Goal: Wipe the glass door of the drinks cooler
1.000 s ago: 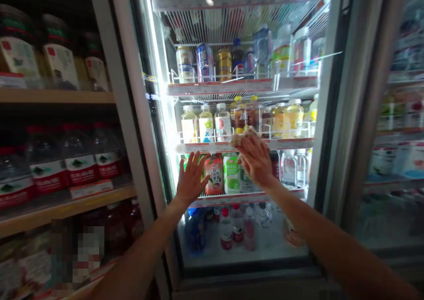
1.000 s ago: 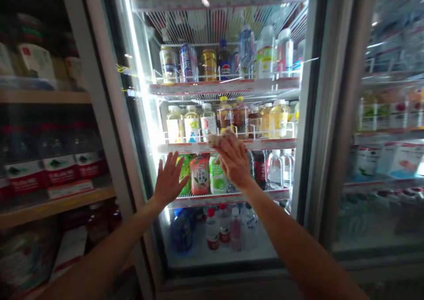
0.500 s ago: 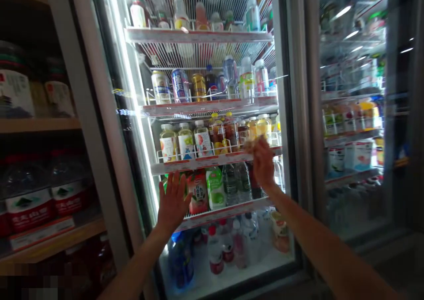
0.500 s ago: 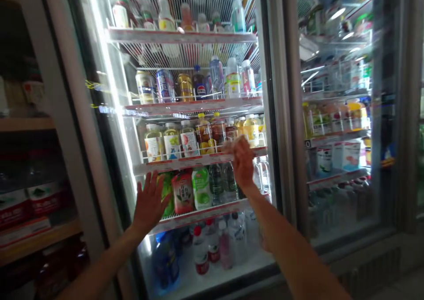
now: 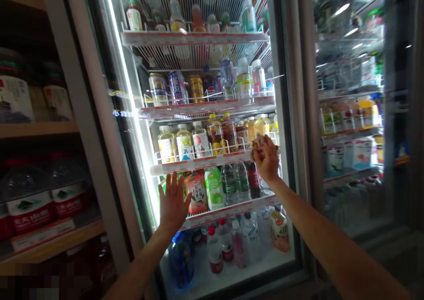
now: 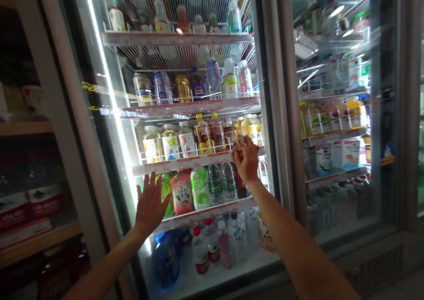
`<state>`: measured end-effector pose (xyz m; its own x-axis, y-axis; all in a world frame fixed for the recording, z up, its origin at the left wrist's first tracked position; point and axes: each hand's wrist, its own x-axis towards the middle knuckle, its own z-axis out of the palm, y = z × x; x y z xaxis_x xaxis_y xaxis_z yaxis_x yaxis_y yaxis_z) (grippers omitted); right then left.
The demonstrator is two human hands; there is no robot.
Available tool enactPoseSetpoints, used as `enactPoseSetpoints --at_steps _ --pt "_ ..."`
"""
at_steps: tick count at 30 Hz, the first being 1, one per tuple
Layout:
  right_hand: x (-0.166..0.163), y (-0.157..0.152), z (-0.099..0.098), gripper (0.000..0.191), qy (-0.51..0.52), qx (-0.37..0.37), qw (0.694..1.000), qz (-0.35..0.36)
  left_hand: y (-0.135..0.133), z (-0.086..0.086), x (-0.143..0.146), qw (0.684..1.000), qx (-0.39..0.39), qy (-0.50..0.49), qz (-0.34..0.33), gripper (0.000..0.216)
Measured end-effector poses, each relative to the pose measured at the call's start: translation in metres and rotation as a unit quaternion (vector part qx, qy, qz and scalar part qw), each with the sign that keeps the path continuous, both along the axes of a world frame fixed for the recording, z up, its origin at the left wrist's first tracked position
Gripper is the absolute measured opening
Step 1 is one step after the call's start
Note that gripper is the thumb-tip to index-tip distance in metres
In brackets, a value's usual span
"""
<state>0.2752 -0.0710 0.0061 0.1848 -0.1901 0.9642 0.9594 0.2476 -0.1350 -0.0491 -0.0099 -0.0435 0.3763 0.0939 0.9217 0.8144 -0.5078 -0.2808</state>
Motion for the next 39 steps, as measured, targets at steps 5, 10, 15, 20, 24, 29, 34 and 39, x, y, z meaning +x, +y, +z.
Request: enactPoseSetpoints --at_steps 5,10,15,20,24,29,34,39 --pt "0.050 0.002 0.039 0.033 0.057 0.075 0.994 -0.059 -0.001 -0.001 -0.002 1.000 0.002 0.016 0.012 0.068" --pt "-0.025 0.011 0.028 0.041 -0.059 0.018 0.997 -0.055 0.002 -0.002 -0.002 1.000 -0.021 0.002 0.002 0.067" --pt "-0.073 0.008 -0.011 0.056 -0.242 -0.149 0.957 -0.061 0.000 -0.002 -0.003 1.000 -0.030 0.005 -0.006 0.065" --pt "-0.008 -0.002 0.003 0.052 -0.007 0.016 0.995 -0.095 -0.004 -0.001 0.001 0.999 -0.044 -0.008 -0.010 0.065" --pt "-0.036 0.005 -0.010 0.055 -0.061 -0.006 0.995 -0.084 -0.004 -0.002 0.003 0.999 -0.037 -0.012 -0.001 0.064" --pt "-0.037 0.002 -0.022 0.057 -0.147 -0.064 0.986 -0.050 -0.006 -0.003 0.004 0.999 -0.048 -0.009 0.005 0.066" --pt "-0.034 0.002 -0.025 0.058 -0.037 -0.051 0.997 -0.038 -0.008 -0.004 0.006 0.999 -0.042 -0.022 0.019 0.068" --pt "-0.032 -0.004 -0.044 0.059 -0.205 -0.128 0.969 -0.041 -0.009 -0.009 0.006 0.998 -0.062 -0.020 0.004 0.067"
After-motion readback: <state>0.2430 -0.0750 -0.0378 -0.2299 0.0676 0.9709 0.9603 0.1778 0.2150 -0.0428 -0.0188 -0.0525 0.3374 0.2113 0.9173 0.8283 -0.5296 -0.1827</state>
